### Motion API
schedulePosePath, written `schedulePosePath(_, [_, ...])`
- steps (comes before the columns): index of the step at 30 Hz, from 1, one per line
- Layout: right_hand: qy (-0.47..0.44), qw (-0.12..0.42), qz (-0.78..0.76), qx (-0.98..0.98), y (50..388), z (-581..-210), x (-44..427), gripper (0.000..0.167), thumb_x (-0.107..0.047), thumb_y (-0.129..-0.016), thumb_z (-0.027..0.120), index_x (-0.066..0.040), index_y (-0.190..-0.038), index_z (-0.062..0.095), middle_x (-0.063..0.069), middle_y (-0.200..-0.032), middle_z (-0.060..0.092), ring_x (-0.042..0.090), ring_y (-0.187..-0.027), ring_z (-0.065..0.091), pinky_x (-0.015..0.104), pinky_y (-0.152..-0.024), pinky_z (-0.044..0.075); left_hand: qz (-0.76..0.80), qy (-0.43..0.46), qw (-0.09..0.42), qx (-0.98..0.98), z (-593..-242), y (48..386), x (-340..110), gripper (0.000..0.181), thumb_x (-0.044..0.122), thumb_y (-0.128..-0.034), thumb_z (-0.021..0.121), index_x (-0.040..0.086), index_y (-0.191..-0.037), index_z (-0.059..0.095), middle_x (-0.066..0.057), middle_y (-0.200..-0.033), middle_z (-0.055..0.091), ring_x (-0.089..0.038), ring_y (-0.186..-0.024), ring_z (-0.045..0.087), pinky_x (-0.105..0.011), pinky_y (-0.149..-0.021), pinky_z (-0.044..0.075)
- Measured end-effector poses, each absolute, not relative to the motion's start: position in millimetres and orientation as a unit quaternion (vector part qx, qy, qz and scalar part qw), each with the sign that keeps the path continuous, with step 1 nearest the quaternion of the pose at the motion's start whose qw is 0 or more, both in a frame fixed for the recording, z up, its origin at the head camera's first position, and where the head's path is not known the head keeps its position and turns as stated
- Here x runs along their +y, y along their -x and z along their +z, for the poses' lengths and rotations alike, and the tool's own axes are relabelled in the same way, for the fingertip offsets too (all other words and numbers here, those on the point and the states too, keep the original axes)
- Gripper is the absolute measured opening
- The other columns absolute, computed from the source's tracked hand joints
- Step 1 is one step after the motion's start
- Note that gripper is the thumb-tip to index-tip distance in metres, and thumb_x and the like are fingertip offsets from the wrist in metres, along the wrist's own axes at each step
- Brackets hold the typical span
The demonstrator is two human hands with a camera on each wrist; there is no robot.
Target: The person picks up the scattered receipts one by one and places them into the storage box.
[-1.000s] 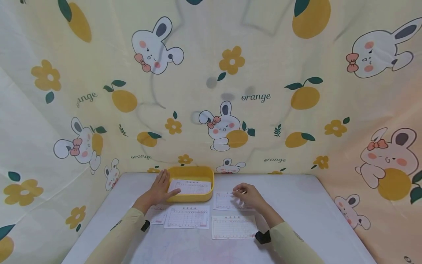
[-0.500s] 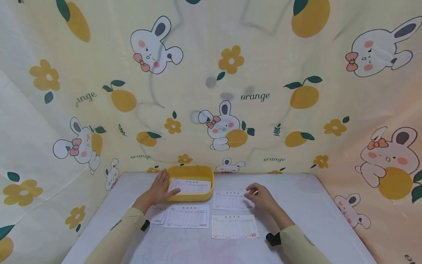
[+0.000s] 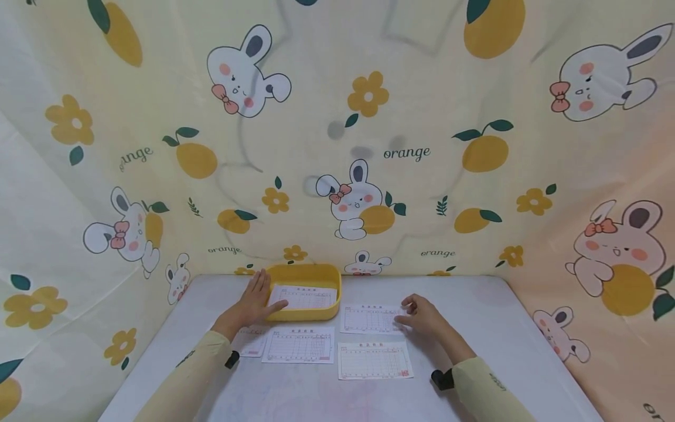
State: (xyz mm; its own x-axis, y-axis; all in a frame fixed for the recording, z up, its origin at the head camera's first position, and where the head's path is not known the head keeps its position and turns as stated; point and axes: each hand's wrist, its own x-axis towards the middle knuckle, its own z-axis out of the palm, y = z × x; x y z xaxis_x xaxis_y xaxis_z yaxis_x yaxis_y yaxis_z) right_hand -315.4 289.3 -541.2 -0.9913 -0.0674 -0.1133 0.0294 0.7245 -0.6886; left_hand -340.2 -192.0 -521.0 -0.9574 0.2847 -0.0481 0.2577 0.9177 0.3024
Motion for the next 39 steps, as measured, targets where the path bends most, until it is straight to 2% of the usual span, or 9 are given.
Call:
schedulePosePath(7, [0.017, 0.079, -0.351, 0.933, 323.8, -550.7, 289.7, 0.067, -0.029, -0.084, 0.095, 0.002, -0.131, 0.059, 0.018, -0.117, 0.06, 0.03, -0.103, 0.056, 0.044, -0.09, 0.052, 0.149, -0.137, 0.048, 0.978, -522.9, 342.1, -192.9, 0.121, 0.08, -0.0993, 0.048, -0.011, -0.167, 0.004, -0.028, -0.177, -0.008, -0.042, -0.165, -0.008, -0.054, -0.134, 0.003])
schedulePosePath(13, [0.023, 0.078, -0.339, 0.937, 322.5, -552.3, 288.7, 0.078, -0.032, -0.081, 0.097, 0.004, -0.135, 0.054, 0.018, -0.116, 0.058, 0.031, -0.103, 0.054, 0.048, -0.091, 0.05, 0.143, -0.132, 0.048, 0.98, -525.3, 344.1, -193.2, 0.121, 0.081, -0.0989, 0.047, -0.009, -0.167, 0.003, -0.026, -0.177, -0.009, -0.041, -0.165, -0.009, -0.053, -0.134, 0.002])
schedulePosePath(21, [0.017, 0.077, -0.333, 0.94, 320.2, -552.9, 286.1, 0.076, -0.03, -0.082, 0.096, 0.004, -0.134, 0.053, 0.017, -0.113, 0.056, 0.03, -0.102, 0.053, 0.044, -0.087, 0.049, 0.148, -0.126, 0.047, 0.98, -525.7, 344.2, -192.4, 0.121, 0.08, -0.0981, 0.05, -0.009, -0.168, 0.005, -0.026, -0.178, -0.007, -0.042, -0.165, -0.006, -0.055, -0.134, 0.006])
schedulePosePath(27, [0.014, 0.075, -0.333, 0.94, 321.0, -555.0, 285.4, 0.071, -0.029, -0.082, 0.096, 0.002, -0.13, 0.055, 0.016, -0.112, 0.055, 0.03, -0.101, 0.053, 0.041, -0.084, 0.047, 0.145, -0.129, 0.049, 0.98, -523.0, 343.6, -191.7, 0.12, 0.079, -0.0994, 0.049, -0.01, -0.167, 0.004, -0.027, -0.177, -0.007, -0.042, -0.165, -0.008, -0.055, -0.134, 0.004])
schedulePosePath(39, [0.002, 0.074, -0.326, 0.942, 318.8, -556.3, 282.7, 0.06, -0.026, -0.083, 0.094, 0.004, -0.122, 0.059, 0.015, -0.111, 0.057, 0.03, -0.104, 0.053, 0.045, -0.091, 0.051, 0.153, -0.123, 0.046, 0.979, -525.2, 342.7, -190.4, 0.118, 0.076, -0.0998, 0.052, -0.008, -0.168, 0.006, -0.025, -0.178, -0.007, -0.041, -0.166, -0.007, -0.055, -0.134, 0.005])
